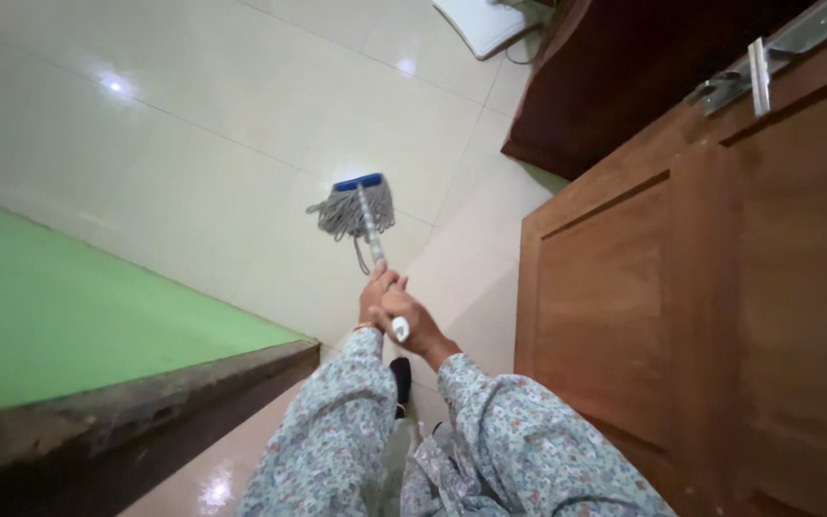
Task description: The person mops a tiled floor using a mop with a blue base and white strings, moving through a doorway and around objects on the floor.
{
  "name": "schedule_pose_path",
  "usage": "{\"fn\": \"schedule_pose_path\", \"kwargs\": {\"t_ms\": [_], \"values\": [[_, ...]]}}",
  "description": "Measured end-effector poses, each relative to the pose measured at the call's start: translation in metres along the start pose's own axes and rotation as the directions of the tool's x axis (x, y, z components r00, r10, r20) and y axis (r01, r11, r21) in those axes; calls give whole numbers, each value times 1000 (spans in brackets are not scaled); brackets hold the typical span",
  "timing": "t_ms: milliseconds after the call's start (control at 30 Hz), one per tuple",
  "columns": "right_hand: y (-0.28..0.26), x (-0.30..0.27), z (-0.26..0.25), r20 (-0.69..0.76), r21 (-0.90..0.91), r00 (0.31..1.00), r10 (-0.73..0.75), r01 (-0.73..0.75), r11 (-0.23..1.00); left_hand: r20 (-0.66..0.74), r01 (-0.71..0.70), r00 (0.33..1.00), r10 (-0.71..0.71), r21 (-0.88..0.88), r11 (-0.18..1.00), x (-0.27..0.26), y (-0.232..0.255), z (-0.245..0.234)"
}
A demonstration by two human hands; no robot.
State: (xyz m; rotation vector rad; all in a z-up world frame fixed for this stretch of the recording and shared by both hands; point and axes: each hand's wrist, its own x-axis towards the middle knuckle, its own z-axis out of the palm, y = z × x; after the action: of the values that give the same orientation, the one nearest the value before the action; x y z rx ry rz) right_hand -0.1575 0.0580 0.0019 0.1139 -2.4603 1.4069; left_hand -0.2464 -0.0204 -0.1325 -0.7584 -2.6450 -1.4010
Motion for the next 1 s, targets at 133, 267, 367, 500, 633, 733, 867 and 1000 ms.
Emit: {"fn": "schedule_pose_path", "kwargs": {"t_ms": [133,267,367,500,633,733,867,1000], "values": [[16,-4,-34,-188,-15,982,13,-17,1000,191,27,982,-3,-124,992,24,32,40],[21,-34,-73,-315,-2,946,75,-79,997,212,-139,960,184,-211,967,14,83,76],[17,-72,-101,-372,-55,928,29,-54,997,312,-158,929,199,-152,976,-5,118,104],[-3,-126,-131,-445,-41,886,131,-166,985,412,-202,873,262,-182,962,-60,159,130],[-54,-182,-151,-473,-24,834,285,-335,942,508,-246,806,304,-180,952,-109,209,114],[-87,-211,-167,-450,-3,825,342,-385,923,532,-94,832,157,-145,985,-140,256,76],[-119,-230,-196,-384,-17,828,408,-449,894,447,-180,859,251,-194,964,-170,299,58],[-145,-243,-221,-315,64,853,416,-418,906,320,-373,842,434,-235,898,-193,316,66]]}}
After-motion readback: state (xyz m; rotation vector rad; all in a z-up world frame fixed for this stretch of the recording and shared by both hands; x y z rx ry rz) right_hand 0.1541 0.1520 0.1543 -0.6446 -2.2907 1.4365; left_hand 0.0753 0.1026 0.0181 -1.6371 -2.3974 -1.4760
